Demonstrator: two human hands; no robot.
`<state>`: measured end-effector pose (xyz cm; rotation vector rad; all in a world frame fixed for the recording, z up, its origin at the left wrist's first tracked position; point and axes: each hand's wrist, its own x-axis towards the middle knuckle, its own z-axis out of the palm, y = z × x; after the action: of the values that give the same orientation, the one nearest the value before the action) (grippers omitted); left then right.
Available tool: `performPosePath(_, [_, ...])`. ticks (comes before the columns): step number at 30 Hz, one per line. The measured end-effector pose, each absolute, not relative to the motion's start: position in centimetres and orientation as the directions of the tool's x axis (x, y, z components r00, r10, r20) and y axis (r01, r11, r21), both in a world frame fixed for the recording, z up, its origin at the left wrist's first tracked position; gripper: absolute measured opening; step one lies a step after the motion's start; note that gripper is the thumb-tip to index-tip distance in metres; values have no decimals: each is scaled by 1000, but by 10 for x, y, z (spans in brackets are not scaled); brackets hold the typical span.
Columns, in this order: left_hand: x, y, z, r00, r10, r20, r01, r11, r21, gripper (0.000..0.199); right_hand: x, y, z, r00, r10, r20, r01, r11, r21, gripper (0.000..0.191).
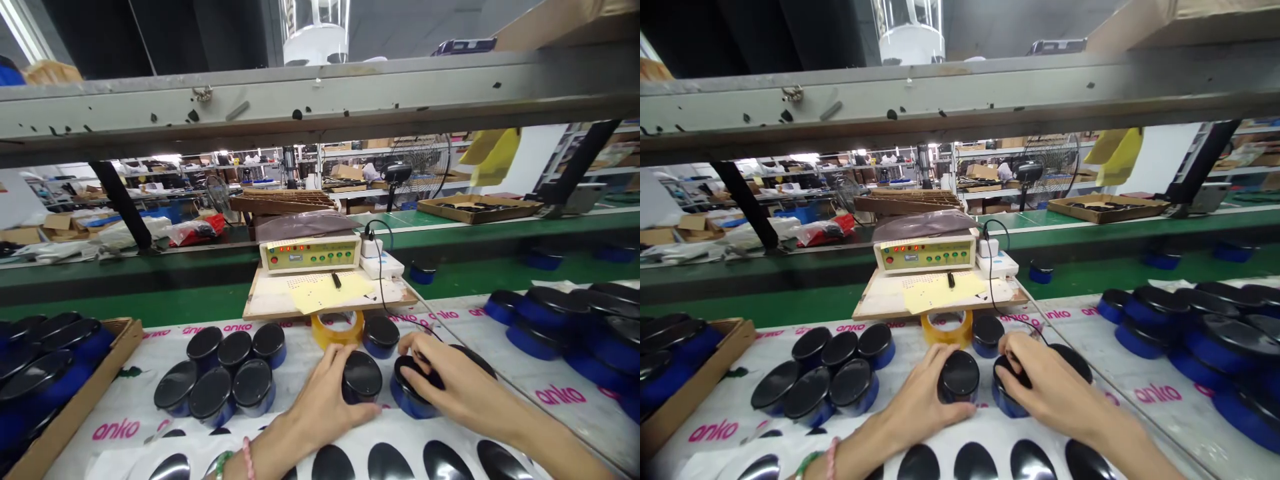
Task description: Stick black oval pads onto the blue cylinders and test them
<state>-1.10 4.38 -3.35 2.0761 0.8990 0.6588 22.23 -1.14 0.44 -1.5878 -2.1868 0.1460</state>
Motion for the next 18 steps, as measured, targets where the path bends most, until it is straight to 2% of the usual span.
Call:
performPosePath(3, [-11, 47, -36, 640, 748, 175, 342, -481, 807, 72, 215, 10, 15, -319, 852, 416, 911, 397, -115, 13])
performPosePath(5, [-12, 48, -37, 651, 739, 175, 336, -487, 806, 72, 215, 44, 30, -354, 775, 523, 922, 382, 59, 18])
performPosePath(6, [-12, 49, -38, 654, 736, 174, 337, -490, 804, 72, 215, 65, 39, -349, 761, 547, 930, 355, 100, 17])
performPosePath(8, [-13, 49, -38, 656, 735, 171, 345, -493, 799, 72, 216, 111, 57, -326, 750, 575, 944, 289, 157, 15])
performPosePath(12, [-14, 48, -39, 648, 746, 152, 360, -477, 802, 74, 214, 180, 73, -284, 756, 590, 957, 183, 226, 29])
performPosePath(18, [-14, 50, -41, 655, 744, 135, 363, -466, 807, 76, 203, 197, 61, -219, 753, 621, 972, 114, 205, 31])
